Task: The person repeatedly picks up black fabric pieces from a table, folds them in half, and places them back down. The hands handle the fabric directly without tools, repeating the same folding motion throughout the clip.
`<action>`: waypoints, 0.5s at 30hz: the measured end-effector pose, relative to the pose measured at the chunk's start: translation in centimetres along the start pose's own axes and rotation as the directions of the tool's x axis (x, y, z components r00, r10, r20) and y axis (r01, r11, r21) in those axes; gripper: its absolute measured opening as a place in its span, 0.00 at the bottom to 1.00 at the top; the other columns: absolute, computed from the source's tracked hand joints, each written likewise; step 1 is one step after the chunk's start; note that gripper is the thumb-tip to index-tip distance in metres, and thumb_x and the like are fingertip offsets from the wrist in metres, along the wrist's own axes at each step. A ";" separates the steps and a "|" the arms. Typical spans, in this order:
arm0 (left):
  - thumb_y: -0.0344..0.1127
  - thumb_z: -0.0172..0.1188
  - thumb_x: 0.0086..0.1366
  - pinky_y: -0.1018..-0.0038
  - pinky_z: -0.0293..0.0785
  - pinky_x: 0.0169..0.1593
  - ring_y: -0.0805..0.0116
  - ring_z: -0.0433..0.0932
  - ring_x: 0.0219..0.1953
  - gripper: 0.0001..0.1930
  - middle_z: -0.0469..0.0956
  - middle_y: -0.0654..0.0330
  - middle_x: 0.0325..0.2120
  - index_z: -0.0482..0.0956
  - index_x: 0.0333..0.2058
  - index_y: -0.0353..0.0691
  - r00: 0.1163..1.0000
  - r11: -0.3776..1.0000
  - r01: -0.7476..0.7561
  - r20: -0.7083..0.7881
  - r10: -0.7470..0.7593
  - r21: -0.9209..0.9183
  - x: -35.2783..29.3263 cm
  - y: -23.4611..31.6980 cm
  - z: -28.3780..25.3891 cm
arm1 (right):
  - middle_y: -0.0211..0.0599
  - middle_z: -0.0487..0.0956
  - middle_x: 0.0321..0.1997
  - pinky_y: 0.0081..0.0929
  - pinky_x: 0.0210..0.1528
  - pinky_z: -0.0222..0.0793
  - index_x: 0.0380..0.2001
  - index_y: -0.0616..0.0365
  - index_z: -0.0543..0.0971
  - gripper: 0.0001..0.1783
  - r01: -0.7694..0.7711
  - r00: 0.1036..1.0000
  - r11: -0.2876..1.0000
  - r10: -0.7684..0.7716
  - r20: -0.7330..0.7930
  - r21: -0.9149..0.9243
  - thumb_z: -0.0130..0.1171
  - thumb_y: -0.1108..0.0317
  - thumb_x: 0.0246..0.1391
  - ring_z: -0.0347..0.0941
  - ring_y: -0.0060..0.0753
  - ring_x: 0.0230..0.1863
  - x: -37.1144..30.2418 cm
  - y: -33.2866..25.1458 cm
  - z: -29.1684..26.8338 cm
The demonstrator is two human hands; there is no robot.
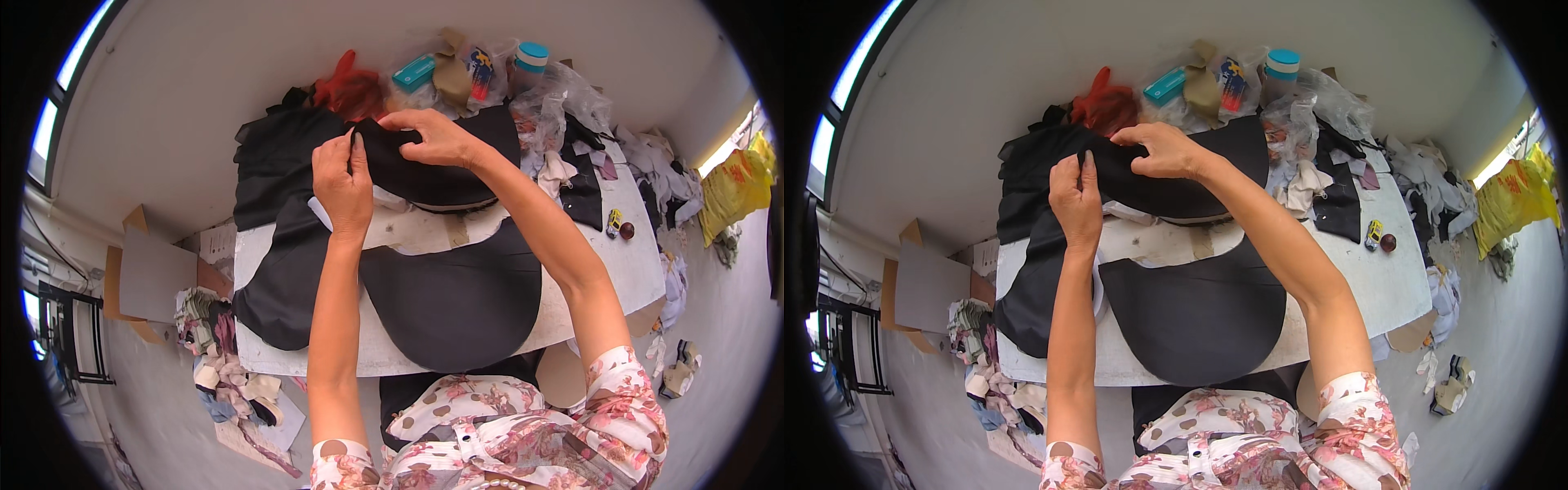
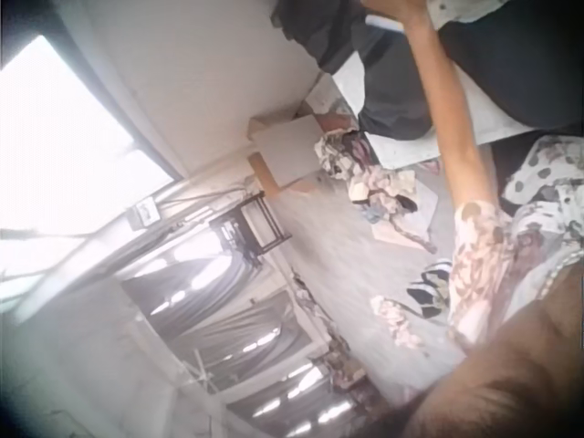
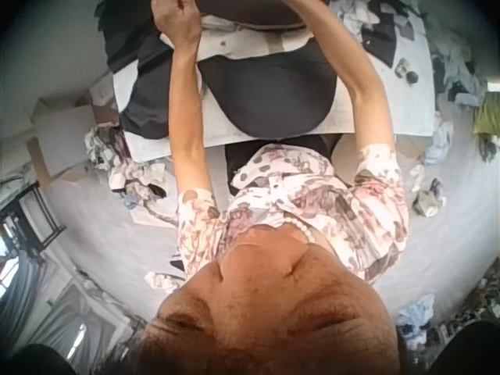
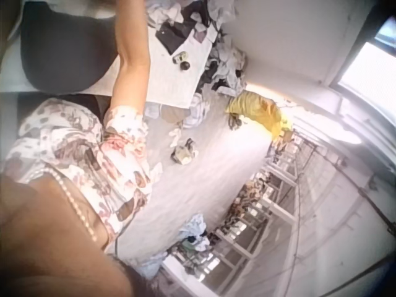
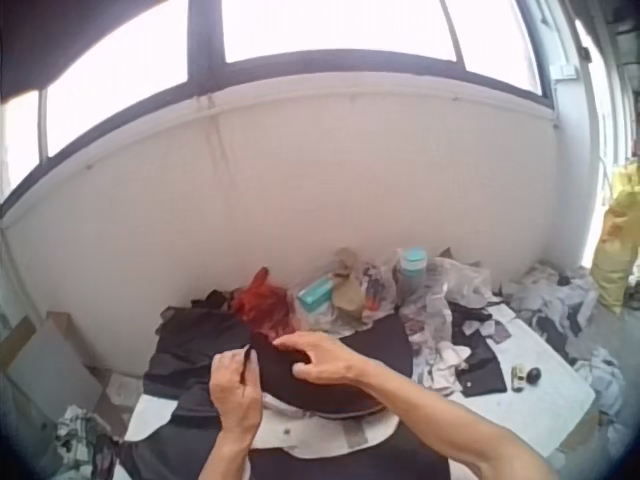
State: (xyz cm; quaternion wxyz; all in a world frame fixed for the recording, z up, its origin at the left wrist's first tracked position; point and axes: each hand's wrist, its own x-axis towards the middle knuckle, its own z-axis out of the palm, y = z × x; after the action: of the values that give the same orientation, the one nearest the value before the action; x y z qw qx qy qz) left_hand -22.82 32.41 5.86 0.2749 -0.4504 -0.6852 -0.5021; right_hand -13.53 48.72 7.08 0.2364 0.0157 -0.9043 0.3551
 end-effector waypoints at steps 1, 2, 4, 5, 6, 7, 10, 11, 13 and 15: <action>0.32 0.58 0.64 0.69 0.71 0.39 0.60 0.73 0.34 0.07 0.78 0.59 0.32 0.80 0.36 0.36 1.000 1.000 0.002 -0.021 -0.002 -0.027 0.5 0.2 -0.2 | 0.46 0.77 0.53 0.31 0.61 0.64 0.51 0.61 0.75 0.28 -0.008 1.000 1.000 0.008 0.010 0.002 0.57 0.69 0.42 0.71 0.42 0.56 -0.2 -0.2 -0.6; 0.31 0.59 0.65 0.71 0.71 0.38 0.61 0.74 0.33 0.06 0.78 0.58 0.32 0.80 0.37 0.35 0.999 0.998 0.003 -0.045 -0.006 -0.059 0.9 0.4 -0.5 | 0.46 0.80 0.46 0.31 0.55 0.68 0.44 0.63 0.79 0.20 0.027 0.999 1.000 -0.027 -0.047 0.001 0.62 0.69 0.44 0.75 0.41 0.50 -0.3 0.2 -1.0; 0.32 0.59 0.65 0.72 0.70 0.38 0.63 0.74 0.33 0.07 0.78 0.58 0.31 0.79 0.37 0.34 0.996 0.990 0.063 -0.052 -0.070 -0.128 1.8 0.8 -1.1 | 0.44 0.81 0.41 0.34 0.50 0.70 0.40 0.60 0.80 0.18 0.011 0.999 0.990 -0.018 -0.045 -0.138 0.64 0.64 0.44 0.76 0.45 0.46 -0.9 0.2 -2.5; 0.32 0.59 0.66 0.73 0.70 0.37 0.64 0.74 0.33 0.07 0.78 0.58 0.31 0.79 0.37 0.34 0.993 0.982 0.092 -0.054 -0.102 -0.163 2.1 0.9 -1.4 | 0.44 0.81 0.39 0.36 0.47 0.71 0.38 0.58 0.81 0.17 0.003 0.999 0.978 -0.012 -0.044 -0.207 0.65 0.62 0.44 0.77 0.47 0.43 -1.4 0.2 -3.3; 0.33 0.59 0.66 0.75 0.69 0.36 0.68 0.73 0.31 0.08 0.77 0.58 0.30 0.79 0.36 0.33 0.987 0.974 0.149 -0.040 -0.157 -0.168 2.4 0.7 -1.8 | 0.44 0.81 0.35 0.37 0.43 0.71 0.34 0.58 0.82 0.15 0.048 0.993 0.971 -0.073 -0.097 -0.236 0.66 0.60 0.45 0.77 0.49 0.40 -2.0 0.3 -3.9; 0.34 0.59 0.66 0.77 0.68 0.36 0.71 0.71 0.29 0.09 0.76 0.60 0.29 0.78 0.35 0.32 0.981 0.970 0.176 -0.048 -0.186 -0.168 2.6 0.4 -2.0 | 0.44 0.81 0.34 0.36 0.42 0.71 0.34 0.58 0.81 0.15 0.040 0.991 0.969 -0.069 -0.114 -0.242 0.66 0.60 0.46 0.77 0.48 0.38 -2.5 0.6 -4.8; 0.37 0.61 0.66 0.79 0.59 0.27 0.79 0.61 0.22 0.13 0.66 0.68 0.18 0.76 0.27 0.32 0.967 0.945 0.222 -0.066 -0.245 -0.241 3.5 0.8 -3.0 | 0.42 0.81 0.30 0.30 0.38 0.70 0.33 0.59 0.81 0.14 -0.064 0.984 0.977 0.028 -0.175 -0.205 0.67 0.62 0.45 0.76 0.41 0.32 -4.6 0.9 -7.7; 0.37 0.61 0.66 0.80 0.55 0.24 0.81 0.56 0.20 0.15 0.61 0.71 0.15 0.74 0.24 0.32 0.963 0.936 0.237 -0.064 -0.262 -0.262 3.7 1.0 -3.5 | 0.40 0.79 0.28 0.28 0.37 0.69 0.34 0.59 0.81 0.14 -0.046 0.979 0.980 0.005 -0.205 -0.192 0.67 0.63 0.45 0.76 0.36 0.31 -5.3 1.3 -8.5; 0.38 0.60 0.67 0.80 0.45 0.22 0.84 0.50 0.20 0.20 0.55 0.75 0.15 0.67 0.18 0.35 0.957 0.922 0.223 -0.109 -0.269 -0.316 4.1 0.7 -3.9 | 0.34 0.80 0.28 0.26 0.38 0.69 0.34 0.60 0.81 0.13 -0.117 0.970 0.972 0.067 -0.233 -0.204 0.68 0.64 0.45 0.77 0.29 0.32 -6.5 1.0 -10.1; 0.39 0.60 0.67 0.81 0.45 0.22 0.85 0.50 0.20 0.20 0.55 0.76 0.15 0.67 0.18 0.39 0.935 0.863 0.275 -0.092 -0.343 -0.424 4.2 1.0 -4.9 | 0.29 0.80 0.29 0.22 0.38 0.69 0.34 0.60 0.81 0.13 -0.231 0.934 0.971 0.239 -0.265 0.060 0.68 0.65 0.47 0.75 0.23 0.33 -7.4 -0.4 -11.1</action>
State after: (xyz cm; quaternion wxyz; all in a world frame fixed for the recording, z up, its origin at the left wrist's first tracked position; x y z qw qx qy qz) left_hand -24.11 29.39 11.46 0.1469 -0.3387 -0.6049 -0.7056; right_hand -2.25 54.56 11.14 0.3131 -0.1377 -0.8539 0.3923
